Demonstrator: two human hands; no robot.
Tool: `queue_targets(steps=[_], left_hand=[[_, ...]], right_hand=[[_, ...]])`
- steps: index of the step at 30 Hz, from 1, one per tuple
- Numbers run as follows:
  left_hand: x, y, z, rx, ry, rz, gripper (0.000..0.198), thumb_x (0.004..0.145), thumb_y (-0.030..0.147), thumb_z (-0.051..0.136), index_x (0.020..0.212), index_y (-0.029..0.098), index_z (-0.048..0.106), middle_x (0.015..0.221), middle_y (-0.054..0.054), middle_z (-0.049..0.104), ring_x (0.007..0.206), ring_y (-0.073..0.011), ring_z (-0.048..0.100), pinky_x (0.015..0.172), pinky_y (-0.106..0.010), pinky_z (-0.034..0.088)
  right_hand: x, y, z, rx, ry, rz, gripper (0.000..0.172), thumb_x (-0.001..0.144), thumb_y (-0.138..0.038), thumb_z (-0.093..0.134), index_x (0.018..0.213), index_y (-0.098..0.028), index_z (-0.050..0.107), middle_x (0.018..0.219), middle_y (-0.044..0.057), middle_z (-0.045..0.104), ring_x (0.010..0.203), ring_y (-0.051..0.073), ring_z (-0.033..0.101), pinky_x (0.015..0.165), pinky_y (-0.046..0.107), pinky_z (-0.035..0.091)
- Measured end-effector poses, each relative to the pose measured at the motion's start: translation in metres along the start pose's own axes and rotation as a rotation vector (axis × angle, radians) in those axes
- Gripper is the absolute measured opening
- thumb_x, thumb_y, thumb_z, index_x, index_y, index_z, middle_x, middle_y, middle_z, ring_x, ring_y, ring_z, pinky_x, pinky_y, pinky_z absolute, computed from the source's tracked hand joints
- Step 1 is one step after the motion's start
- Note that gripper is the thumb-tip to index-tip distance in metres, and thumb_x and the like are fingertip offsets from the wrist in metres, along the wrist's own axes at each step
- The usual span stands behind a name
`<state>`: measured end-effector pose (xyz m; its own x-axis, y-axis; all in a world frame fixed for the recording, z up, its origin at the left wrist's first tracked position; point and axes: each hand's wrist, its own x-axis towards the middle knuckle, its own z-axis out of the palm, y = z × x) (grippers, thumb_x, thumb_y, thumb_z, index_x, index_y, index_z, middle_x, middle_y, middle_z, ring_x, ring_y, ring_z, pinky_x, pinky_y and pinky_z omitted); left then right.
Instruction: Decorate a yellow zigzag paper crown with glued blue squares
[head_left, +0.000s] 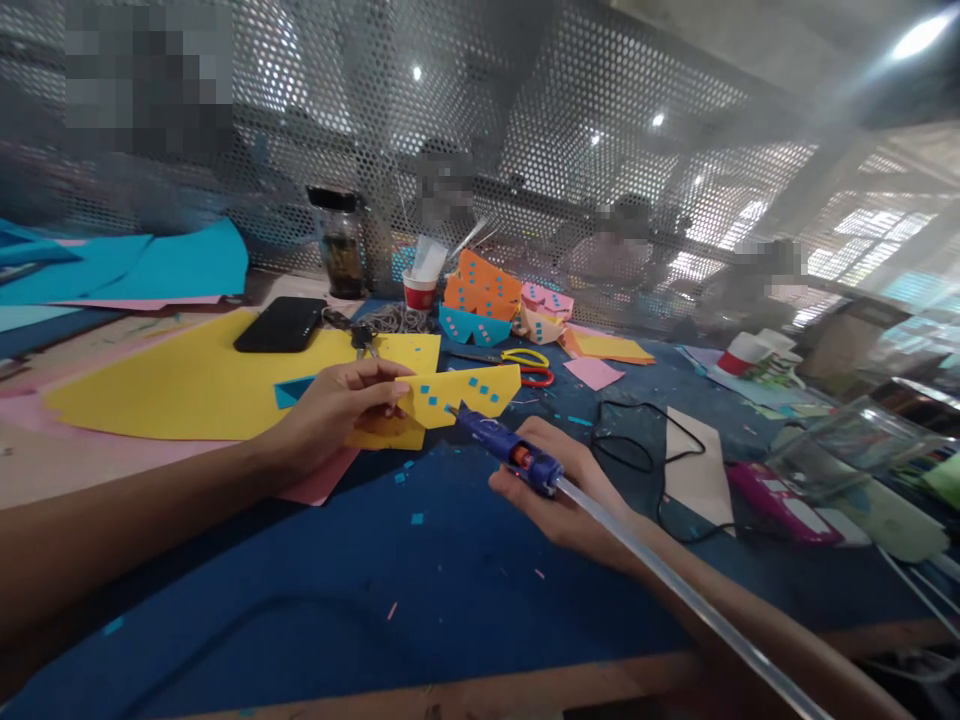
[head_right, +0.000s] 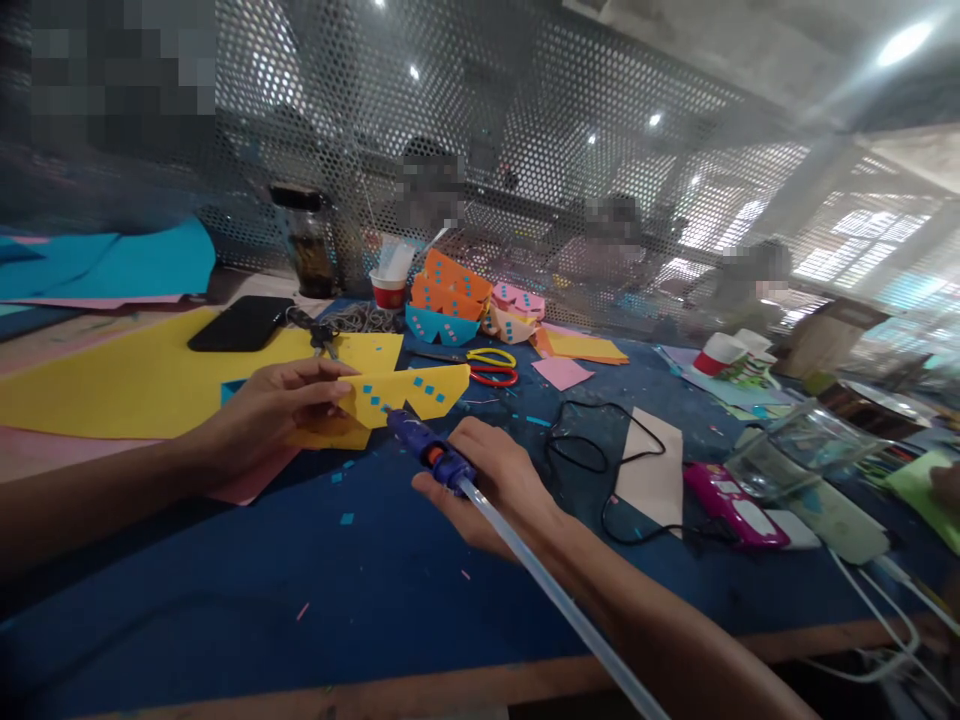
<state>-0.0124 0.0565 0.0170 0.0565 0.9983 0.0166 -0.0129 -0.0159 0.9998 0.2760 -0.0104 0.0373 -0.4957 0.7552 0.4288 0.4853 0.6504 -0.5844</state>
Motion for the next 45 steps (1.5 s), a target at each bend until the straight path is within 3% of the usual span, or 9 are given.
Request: queue_targets(steps=[5,13,19,32,45], left_hand=[[0.001,-0.003,-0.003,-0.009,-0.043,-0.011,0.040,0.076,0.043,0.090,0.107,0.020,0.078,0.081,-0.004,0.076,0.069,-0.0189,0.070,0.064,-0.030,0.059],[0.001,-0.003,-0.001,-0.037,-0.017,0.005,0.037,0.073,0.040,0.092,0.101,0.020,0.080,0.074,-0.002,0.073,0.066,-0.0152,0.065,0.061,-0.025,0.057],[0.002,-0.003,-0.001,-0.043,-0.024,-0.008,0.038,0.074,0.041,0.092,0.103,0.020,0.079,0.078,-0.004,0.074,0.070,-0.0183,0.069,0.065,-0.029,0.060],[0.003,-0.004,-0.003,-0.038,-0.027,0.011,0.038,0.073,0.041,0.093,0.102,0.020,0.081,0.076,-0.003,0.073,0.066,-0.0142,0.064,0.060,-0.024,0.056],[0.002,-0.003,-0.001,-0.033,-0.020,-0.014,0.039,0.071,0.042,0.093,0.101,0.021,0.080,0.073,-0.002,0.071,0.067,-0.0169,0.066,0.062,-0.028,0.059]], right_hand=[[0.000,0.006,0.002,-0.147,-0.024,-0.100,0.024,0.101,-0.034,0.064,0.084,-0.021,0.054,0.089,0.004,0.059,0.081,0.019,0.058,0.075,0.034,0.045],[0.000,0.009,0.006,-0.270,-0.042,-0.134,0.024,0.103,-0.040,0.063,0.089,-0.020,0.058,0.091,0.004,0.063,0.082,0.019,0.057,0.075,0.034,0.041],[0.001,0.012,0.007,-0.294,-0.039,-0.148,0.025,0.103,-0.042,0.063,0.091,-0.020,0.060,0.092,0.005,0.064,0.083,0.020,0.057,0.075,0.034,0.040],[0.001,0.015,0.010,-0.345,-0.057,-0.161,0.023,0.102,-0.040,0.064,0.091,-0.021,0.058,0.092,0.005,0.064,0.084,0.021,0.057,0.075,0.034,0.037],[0.000,0.018,0.011,-0.379,-0.072,-0.147,0.021,0.102,-0.040,0.063,0.093,-0.021,0.059,0.094,0.005,0.064,0.086,0.022,0.057,0.076,0.035,0.038]])
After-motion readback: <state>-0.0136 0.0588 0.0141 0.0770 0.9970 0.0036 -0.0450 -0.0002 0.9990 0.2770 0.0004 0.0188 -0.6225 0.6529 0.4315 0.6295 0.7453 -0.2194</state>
